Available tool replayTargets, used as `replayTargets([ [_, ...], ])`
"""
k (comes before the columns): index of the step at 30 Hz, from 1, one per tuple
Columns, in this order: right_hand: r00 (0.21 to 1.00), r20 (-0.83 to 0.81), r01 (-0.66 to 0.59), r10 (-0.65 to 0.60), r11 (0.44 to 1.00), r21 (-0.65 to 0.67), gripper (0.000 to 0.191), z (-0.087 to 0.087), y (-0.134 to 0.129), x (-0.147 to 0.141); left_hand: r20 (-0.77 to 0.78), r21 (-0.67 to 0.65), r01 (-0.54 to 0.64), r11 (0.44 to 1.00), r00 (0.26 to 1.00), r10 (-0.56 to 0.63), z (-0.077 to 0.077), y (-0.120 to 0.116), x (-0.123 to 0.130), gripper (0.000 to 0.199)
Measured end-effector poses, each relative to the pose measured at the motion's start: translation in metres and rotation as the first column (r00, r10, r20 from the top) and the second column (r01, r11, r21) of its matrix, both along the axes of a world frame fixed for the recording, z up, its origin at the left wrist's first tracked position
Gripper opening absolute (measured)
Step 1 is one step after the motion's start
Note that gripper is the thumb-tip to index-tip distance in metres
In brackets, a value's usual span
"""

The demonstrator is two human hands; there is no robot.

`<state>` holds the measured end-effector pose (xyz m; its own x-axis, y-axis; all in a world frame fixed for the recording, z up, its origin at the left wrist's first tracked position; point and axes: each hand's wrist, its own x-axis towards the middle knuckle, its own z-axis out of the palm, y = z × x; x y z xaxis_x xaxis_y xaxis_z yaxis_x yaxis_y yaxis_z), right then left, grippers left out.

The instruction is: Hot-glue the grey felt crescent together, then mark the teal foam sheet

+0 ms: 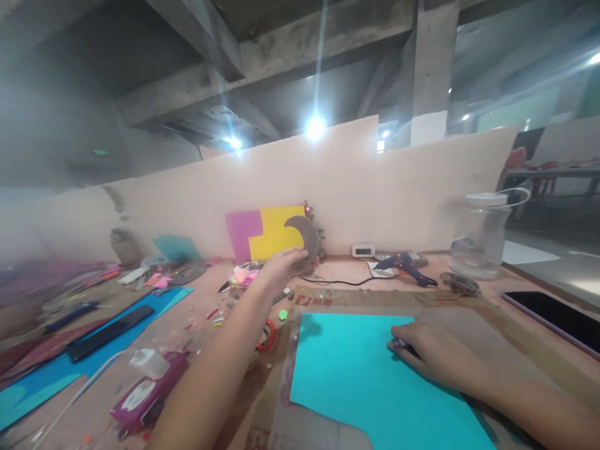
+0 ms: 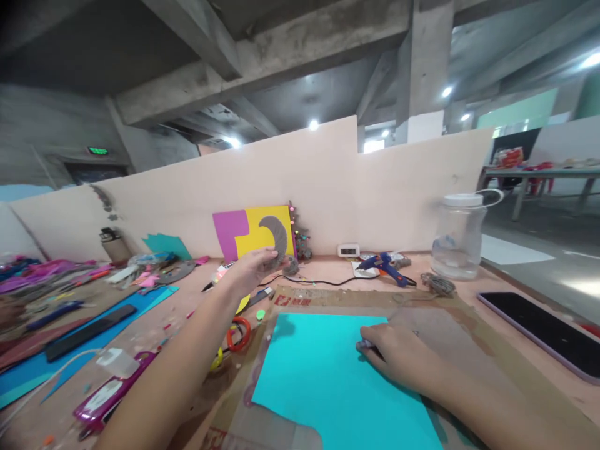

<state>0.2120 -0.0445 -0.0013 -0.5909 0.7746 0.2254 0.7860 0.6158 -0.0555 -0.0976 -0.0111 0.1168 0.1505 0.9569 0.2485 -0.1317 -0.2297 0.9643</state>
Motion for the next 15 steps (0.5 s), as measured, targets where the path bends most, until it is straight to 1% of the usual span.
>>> replayTargets([
  [3,1.000,-0.004,-0.006,0.006,1.000,0.011,0.032,0.000,-0.001,0.000,0.004,0.027,0.023,0.999,1.000,-0.023,0.010,-0.009,0.000,0.027],
  [6,1.000,-0.001,-0.008,0.008,0.999,0.037,0.032,-0.001,-0.001,0.001,-0.008,0.044,0.031,0.999,1.000,-0.030,0.015,-0.014,-0.001,0.028],
  [8,1.000,-0.008,-0.014,0.014,0.999,0.047,0.031,0.000,-0.001,0.000,-0.042,0.075,-0.002,0.997,0.999,0.005,0.017,-0.016,-0.001,0.031],
  [11,1.000,-0.006,0.000,0.000,0.999,0.040,0.031,0.001,-0.002,-0.001,-0.117,0.135,-0.083,0.987,0.988,0.099,0.018,-0.018,-0.002,0.036],
  [15,1.000,0.000,0.020,-0.020,0.999,0.025,0.031,0.002,-0.003,-0.001,-0.142,0.141,-0.136,0.981,0.977,0.156,0.015,-0.018,-0.002,0.038],
])
